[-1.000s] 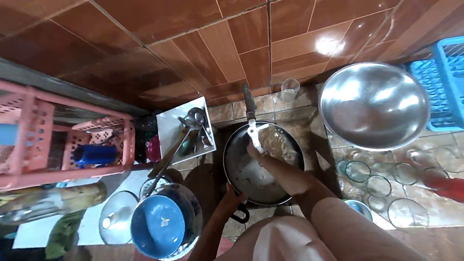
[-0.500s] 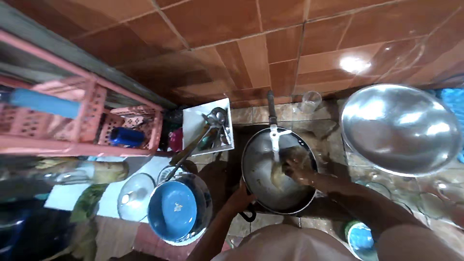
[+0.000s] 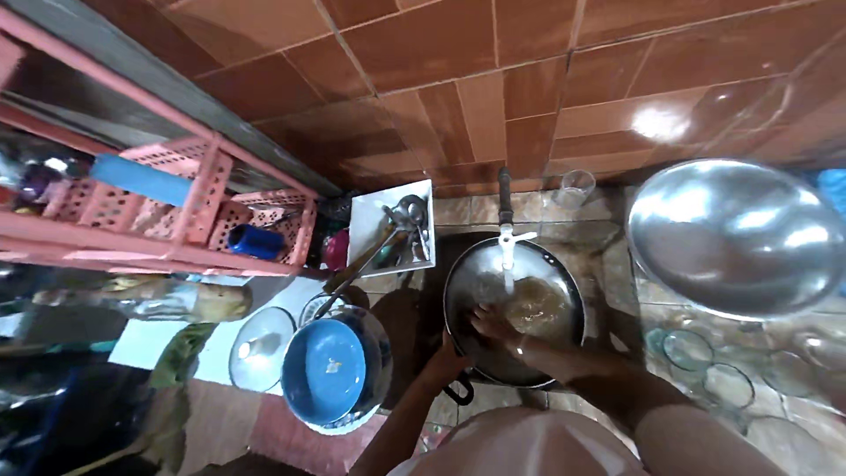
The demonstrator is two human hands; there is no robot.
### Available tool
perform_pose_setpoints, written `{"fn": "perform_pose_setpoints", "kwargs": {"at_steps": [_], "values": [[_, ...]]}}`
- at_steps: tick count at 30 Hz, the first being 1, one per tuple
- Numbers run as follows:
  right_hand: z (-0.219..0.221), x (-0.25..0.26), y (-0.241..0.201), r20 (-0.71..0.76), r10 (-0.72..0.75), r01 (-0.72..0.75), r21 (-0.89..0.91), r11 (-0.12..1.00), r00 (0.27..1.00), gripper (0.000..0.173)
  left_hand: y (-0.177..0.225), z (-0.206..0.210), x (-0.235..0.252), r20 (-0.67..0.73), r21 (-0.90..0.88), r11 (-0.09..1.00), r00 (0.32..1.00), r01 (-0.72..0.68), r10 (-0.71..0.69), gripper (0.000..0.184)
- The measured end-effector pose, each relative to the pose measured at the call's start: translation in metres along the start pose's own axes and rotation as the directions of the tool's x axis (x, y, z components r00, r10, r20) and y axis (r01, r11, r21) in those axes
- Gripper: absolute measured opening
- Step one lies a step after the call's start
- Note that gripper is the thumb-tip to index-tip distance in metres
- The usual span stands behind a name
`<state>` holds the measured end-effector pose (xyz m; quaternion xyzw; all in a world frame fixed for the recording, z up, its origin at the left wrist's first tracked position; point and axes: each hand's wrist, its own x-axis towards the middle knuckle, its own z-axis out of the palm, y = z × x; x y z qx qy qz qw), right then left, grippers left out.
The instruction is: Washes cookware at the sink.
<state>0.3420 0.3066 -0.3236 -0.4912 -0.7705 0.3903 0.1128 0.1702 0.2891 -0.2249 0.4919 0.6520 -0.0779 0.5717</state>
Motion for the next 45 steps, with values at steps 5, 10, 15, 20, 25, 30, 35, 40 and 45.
{"fn": "perform_pose_setpoints", "kwargs": {"at_steps": [5, 10, 15, 20, 25, 30, 35, 40, 45], "values": [[-0.056, 0.023, 0.063, -0.103, 0.224, -0.227, -0.013, 0.974, 0.969, 0.052, -0.009, -0.007, -0.002, -0.036, 0.035, 0.999, 0.999, -0.017, 0.018, 0.109], [-0.061, -0.020, 0.120, 0.011, 0.347, -0.325, -0.327, 0.888, 0.938, 0.051, -0.015, -0.007, -0.004, -0.047, -0.028, 0.997, 0.997, -0.067, 0.066, 0.107], [-0.019, -0.069, 0.099, 0.083, 0.522, -0.497, -0.212, 0.842, 0.849, 0.060, -0.006, 0.000, -0.010, -0.060, -0.017, 0.993, 0.991, -0.117, 0.116, 0.107], [0.034, -0.080, 0.026, 0.094, 0.509, -0.516, 0.072, 0.854, 0.856, 0.080, -0.006, 0.010, -0.014, -0.059, -0.042, 0.992, 0.992, -0.116, 0.114, 0.109], [0.034, -0.070, -0.032, 0.077, 0.305, -0.311, 0.371, 0.875, 0.949, 0.056, -0.005, 0.017, -0.014, -0.100, -0.019, 0.993, 0.989, -0.115, 0.112, 0.110], [0.025, -0.100, 0.006, 0.144, 0.321, -0.343, 0.178, 0.922, 0.936, 0.048, 0.013, 0.004, -0.026, -0.096, 0.066, 0.997, 0.995, -0.032, 0.039, 0.104], [0.002, -0.113, 0.063, 0.188, 0.321, -0.334, 0.046, 0.941, 0.928, 0.047, 0.058, -0.030, -0.040, -0.023, 0.356, 0.934, 0.998, -0.045, 0.057, 0.093], [-0.051, -0.116, 0.059, 0.158, 0.575, -0.467, 0.766, 0.441, 0.803, 0.043, 0.119, -0.064, -0.054, 0.004, 0.492, 0.870, 1.000, -0.018, 0.018, 0.082], [-0.072, -0.118, 0.044, 0.219, 0.651, -0.045, 0.961, -0.272, 0.727, 0.045, 0.173, -0.087, -0.069, 0.004, 0.705, 0.709, 1.000, 0.004, -0.009, 0.084]]}}
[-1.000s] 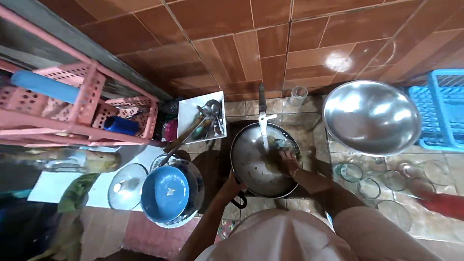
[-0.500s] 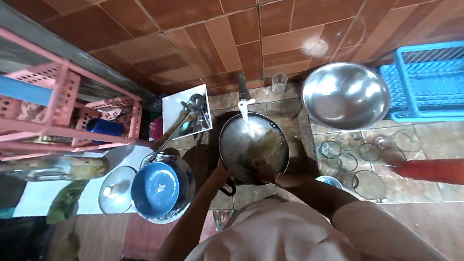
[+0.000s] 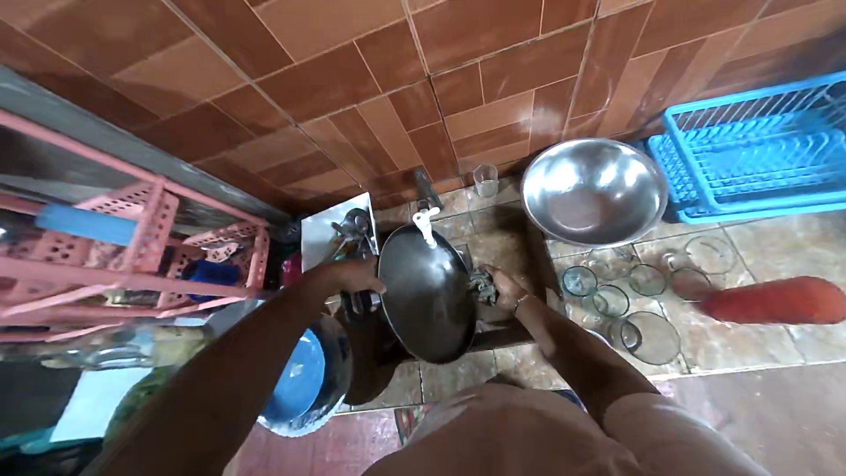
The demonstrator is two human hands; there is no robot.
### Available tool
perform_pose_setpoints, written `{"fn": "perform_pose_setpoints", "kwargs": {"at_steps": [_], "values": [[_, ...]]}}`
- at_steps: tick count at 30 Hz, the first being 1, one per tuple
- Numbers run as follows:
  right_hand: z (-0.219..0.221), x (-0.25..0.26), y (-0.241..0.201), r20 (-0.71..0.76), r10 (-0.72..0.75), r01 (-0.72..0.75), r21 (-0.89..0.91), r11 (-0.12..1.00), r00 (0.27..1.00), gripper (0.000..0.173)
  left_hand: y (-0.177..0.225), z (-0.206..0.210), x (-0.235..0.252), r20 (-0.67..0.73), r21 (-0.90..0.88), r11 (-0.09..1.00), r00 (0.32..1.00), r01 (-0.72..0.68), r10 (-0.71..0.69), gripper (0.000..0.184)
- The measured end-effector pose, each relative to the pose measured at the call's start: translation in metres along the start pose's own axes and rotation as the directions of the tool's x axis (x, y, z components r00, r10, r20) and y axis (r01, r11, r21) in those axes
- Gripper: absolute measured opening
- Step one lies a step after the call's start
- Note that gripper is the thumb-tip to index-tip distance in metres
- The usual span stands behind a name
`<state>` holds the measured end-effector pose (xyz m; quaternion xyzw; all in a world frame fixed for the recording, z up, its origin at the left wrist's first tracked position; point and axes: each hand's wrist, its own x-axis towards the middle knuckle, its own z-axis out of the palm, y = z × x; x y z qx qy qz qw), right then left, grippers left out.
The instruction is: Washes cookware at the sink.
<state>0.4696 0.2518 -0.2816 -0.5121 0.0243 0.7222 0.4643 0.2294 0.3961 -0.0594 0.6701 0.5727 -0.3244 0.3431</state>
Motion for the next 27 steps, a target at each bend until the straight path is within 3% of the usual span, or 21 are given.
{"fn": "perform_pose_setpoints", "kwargs": {"at_steps": [2, 4, 7, 10, 13, 16, 18, 21, 24, 25, 27], "values": [[-0.002, -0.003, -0.002, 0.062, 0.008, -0.020, 0.186, 0.982, 0.998, 0.041, 0.010, -0.013, -0.007, -0.016, 0.127, 0.992, 1.000, 0.012, -0.010, 0.084], [-0.006, -0.004, -0.002, 0.114, -0.001, -0.029, 0.262, 0.965, 0.993, 0.034, 0.013, -0.019, -0.008, -0.026, 0.226, 0.974, 0.999, 0.030, -0.024, 0.089], [-0.012, 0.000, 0.002, 0.192, -0.079, 0.041, 0.196, 0.980, 0.978, 0.022, 0.017, -0.023, -0.012, -0.037, 0.310, 0.948, 0.997, 0.075, -0.066, 0.096], [-0.006, -0.008, -0.001, 0.137, -0.137, 0.136, 0.017, 0.991, 0.981, 0.023, 0.022, -0.021, -0.018, -0.044, 0.329, 0.938, 0.994, 0.113, -0.104, 0.098], [0.002, -0.020, -0.008, 0.028, -0.200, 0.200, -0.271, 0.941, 0.979, 0.030, 0.025, -0.018, -0.027, -0.055, 0.285, 0.950, 0.992, 0.126, -0.116, 0.098], [0.001, -0.018, -0.011, -0.043, -0.221, 0.176, -0.467, 0.867, 0.974, 0.043, 0.022, -0.016, -0.033, -0.074, 0.269, 0.958, 0.994, 0.102, -0.085, 0.099], [0.001, -0.019, -0.011, -0.104, -0.235, 0.160, -0.470, 0.868, 0.967, 0.047, 0.013, -0.015, -0.031, -0.095, 0.276, 0.957, 0.994, 0.083, -0.059, 0.098], [-0.004, -0.020, -0.015, -0.152, -0.254, 0.204, -0.282, 0.937, 0.955, 0.052, -0.020, -0.008, -0.018, -0.166, 0.160, 0.987, 0.986, 0.009, 0.018, 0.097], [-0.024, -0.030, -0.028, -0.021, -0.217, 0.212, -0.144, 0.967, 0.976, 0.047, -0.038, -0.001, -0.018, -0.185, 0.062, 0.998, 0.983, 0.010, 0.001, 0.093], [-0.029, -0.047, -0.035, 0.040, -0.216, 0.219, -0.224, 0.949, 0.976, 0.047, -0.041, 0.004, -0.017, -0.190, 0.024, 0.999, 0.982, 0.028, -0.023, 0.091], [-0.040, -0.083, -0.046, 0.130, -0.297, 0.321, -0.506, 0.801, 0.946, 0.045, -0.045, 0.017, -0.013, -0.178, -0.069, 0.996, 0.982, 0.055, -0.066, 0.089]]}}
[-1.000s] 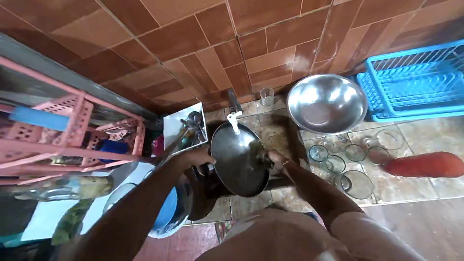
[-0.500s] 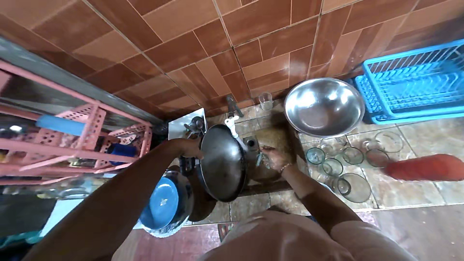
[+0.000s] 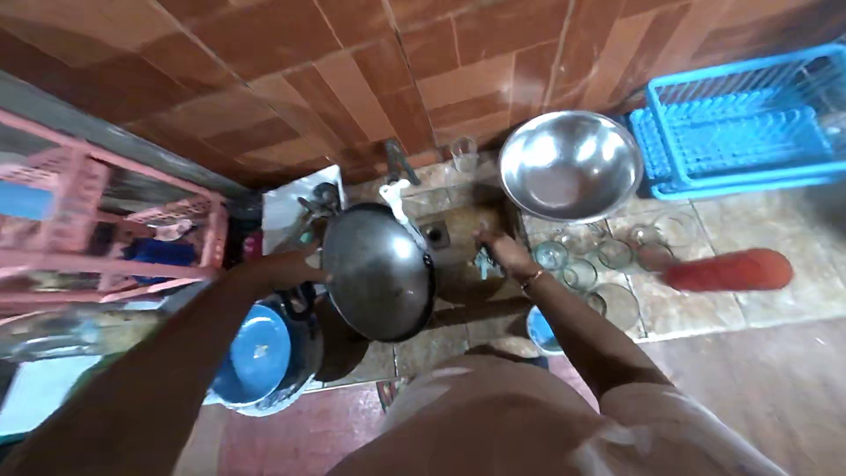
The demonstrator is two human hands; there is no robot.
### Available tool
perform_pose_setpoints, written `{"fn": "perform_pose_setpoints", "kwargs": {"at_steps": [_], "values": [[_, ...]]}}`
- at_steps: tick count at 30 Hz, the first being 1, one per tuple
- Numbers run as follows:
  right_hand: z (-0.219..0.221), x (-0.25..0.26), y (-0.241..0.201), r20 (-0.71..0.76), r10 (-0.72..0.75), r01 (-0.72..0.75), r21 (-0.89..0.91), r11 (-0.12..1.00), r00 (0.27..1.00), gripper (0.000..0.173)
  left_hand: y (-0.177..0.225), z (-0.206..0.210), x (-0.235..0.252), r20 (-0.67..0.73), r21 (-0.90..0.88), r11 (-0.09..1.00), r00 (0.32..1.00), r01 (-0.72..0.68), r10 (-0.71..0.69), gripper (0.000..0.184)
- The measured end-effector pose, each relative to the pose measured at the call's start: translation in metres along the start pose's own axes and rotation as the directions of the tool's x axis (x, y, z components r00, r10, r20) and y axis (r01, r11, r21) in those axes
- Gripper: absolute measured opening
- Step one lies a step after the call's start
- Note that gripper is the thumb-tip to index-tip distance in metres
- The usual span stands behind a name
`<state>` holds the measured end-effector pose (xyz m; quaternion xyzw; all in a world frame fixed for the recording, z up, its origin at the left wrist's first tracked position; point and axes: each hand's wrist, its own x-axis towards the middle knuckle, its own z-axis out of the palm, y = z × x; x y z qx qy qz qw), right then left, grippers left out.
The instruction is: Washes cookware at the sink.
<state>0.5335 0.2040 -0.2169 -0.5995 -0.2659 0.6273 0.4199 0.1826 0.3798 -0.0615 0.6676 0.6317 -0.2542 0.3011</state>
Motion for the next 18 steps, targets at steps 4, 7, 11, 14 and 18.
{"fn": "perform_pose_setpoints", "kwargs": {"at_steps": [4, 7, 11, 14, 18], "values": [[-0.037, -0.049, -0.002, 0.139, -0.076, 0.149, -0.652, 0.744, 0.987, 0.032, -0.008, 0.031, 0.001, 0.063, -0.287, 0.957, 0.998, 0.034, -0.016, 0.082], [-0.046, -0.088, 0.023, 0.196, 0.142, 0.116, -0.893, 0.436, 0.970, 0.045, -0.029, 0.070, 0.015, 0.098, -0.472, 0.882, 0.993, -0.013, 0.067, 0.073], [-0.030, -0.118, 0.069, 0.086, 0.158, 0.044, -0.967, 0.251, 0.984, 0.058, -0.053, 0.123, 0.029, 0.027, -0.522, 0.843, 0.985, -0.133, 0.172, 0.069], [-0.007, -0.121, 0.056, 0.067, 0.032, 0.058, -0.972, 0.227, 0.997, 0.053, -0.048, 0.165, 0.027, 0.006, -0.702, 0.705, 0.990, -0.098, 0.144, 0.075], [0.036, -0.087, 0.034, 0.189, -0.240, 0.230, -0.961, 0.154, 0.952, 0.043, -0.061, 0.209, 0.057, 0.053, -0.762, 0.645, 0.987, -0.057, 0.150, 0.078]]}}
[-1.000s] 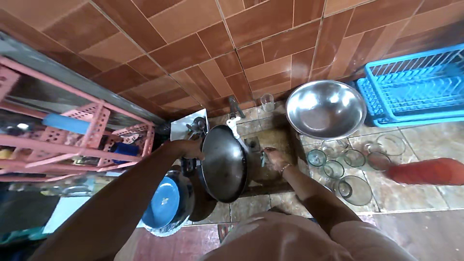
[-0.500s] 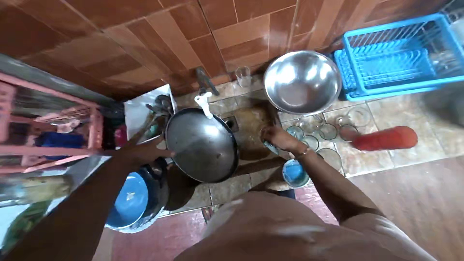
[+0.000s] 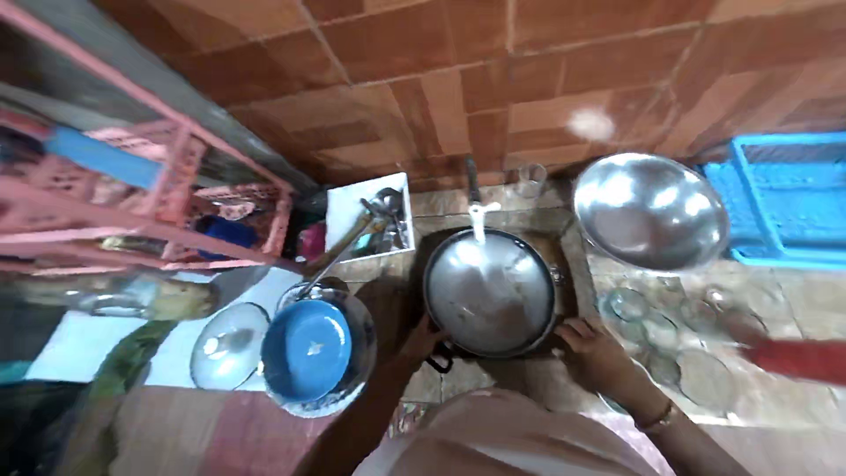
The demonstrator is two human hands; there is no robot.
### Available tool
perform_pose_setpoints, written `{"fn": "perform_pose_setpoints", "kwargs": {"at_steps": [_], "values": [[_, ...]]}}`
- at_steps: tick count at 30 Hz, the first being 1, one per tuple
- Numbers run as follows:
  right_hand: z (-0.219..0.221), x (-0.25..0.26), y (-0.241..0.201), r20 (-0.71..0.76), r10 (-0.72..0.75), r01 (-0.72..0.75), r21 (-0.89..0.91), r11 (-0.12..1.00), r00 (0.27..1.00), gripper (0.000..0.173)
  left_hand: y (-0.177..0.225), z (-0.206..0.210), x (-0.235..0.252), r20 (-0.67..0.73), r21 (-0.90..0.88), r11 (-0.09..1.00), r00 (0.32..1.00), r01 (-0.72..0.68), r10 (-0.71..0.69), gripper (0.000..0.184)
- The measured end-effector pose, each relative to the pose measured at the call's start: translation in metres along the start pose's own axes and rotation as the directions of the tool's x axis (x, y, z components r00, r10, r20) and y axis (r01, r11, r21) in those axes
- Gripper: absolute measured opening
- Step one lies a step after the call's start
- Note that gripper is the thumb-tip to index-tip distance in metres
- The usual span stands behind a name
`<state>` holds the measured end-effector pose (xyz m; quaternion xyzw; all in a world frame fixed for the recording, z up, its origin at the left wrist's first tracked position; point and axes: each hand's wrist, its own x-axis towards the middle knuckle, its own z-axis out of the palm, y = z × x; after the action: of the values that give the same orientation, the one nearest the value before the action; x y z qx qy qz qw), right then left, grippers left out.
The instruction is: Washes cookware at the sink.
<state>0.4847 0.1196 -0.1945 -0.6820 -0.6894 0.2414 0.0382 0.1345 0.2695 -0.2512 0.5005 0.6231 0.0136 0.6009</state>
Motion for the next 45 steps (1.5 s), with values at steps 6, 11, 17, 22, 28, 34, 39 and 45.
{"fn": "perform_pose_setpoints", "kwargs": {"at_steps": [6, 11, 17, 22, 28, 34, 39, 45], "values": [[0.011, 0.104, -0.056, 0.196, 0.009, -0.034, 0.124, 0.992, 0.981, 0.045, 0.056, -0.093, -0.027, 0.196, 0.399, 0.885, 0.965, -0.240, 0.173, 0.053], [0.050, 0.196, -0.065, 0.193, 0.326, -0.348, 0.773, 0.530, 0.925, 0.037, 0.120, -0.226, -0.041, -0.127, 0.577, 0.783, 0.922, -0.232, 0.367, 0.041], [0.064, 0.267, -0.072, 0.301, 0.492, -0.306, 0.949, -0.074, 0.817, 0.038, 0.117, -0.347, 0.059, -0.306, 0.652, 0.754, 0.881, -0.083, 0.362, 0.042], [0.067, 0.293, -0.094, 0.334, 0.485, -0.289, 0.943, -0.168, 0.808, 0.044, 0.126, -0.373, 0.136, -0.398, 0.638, 0.770, 0.859, 0.006, 0.323, 0.075], [0.065, 0.295, -0.106, 0.360, 0.564, -0.235, 0.930, -0.283, 0.744, 0.054, 0.121, -0.392, 0.195, -0.497, 0.633, 0.764, 0.822, 0.126, 0.277, 0.069], [0.083, 0.296, -0.097, 0.346, 0.544, -0.074, 0.886, -0.458, 0.765, 0.046, 0.134, -0.396, 0.186, -0.595, 0.602, 0.791, 0.724, 0.113, 0.349, 0.062], [0.087, 0.295, -0.101, 0.337, 0.561, -0.074, 0.896, -0.438, 0.756, 0.040, 0.142, -0.386, 0.130, -0.625, 0.559, 0.828, 0.676, 0.037, 0.392, 0.063], [0.085, 0.289, -0.097, 0.315, 0.447, -0.054, 0.862, -0.505, 0.837, 0.039, 0.156, -0.353, 0.047, -0.661, 0.545, 0.838, 0.627, 0.023, 0.413, 0.068]]}}
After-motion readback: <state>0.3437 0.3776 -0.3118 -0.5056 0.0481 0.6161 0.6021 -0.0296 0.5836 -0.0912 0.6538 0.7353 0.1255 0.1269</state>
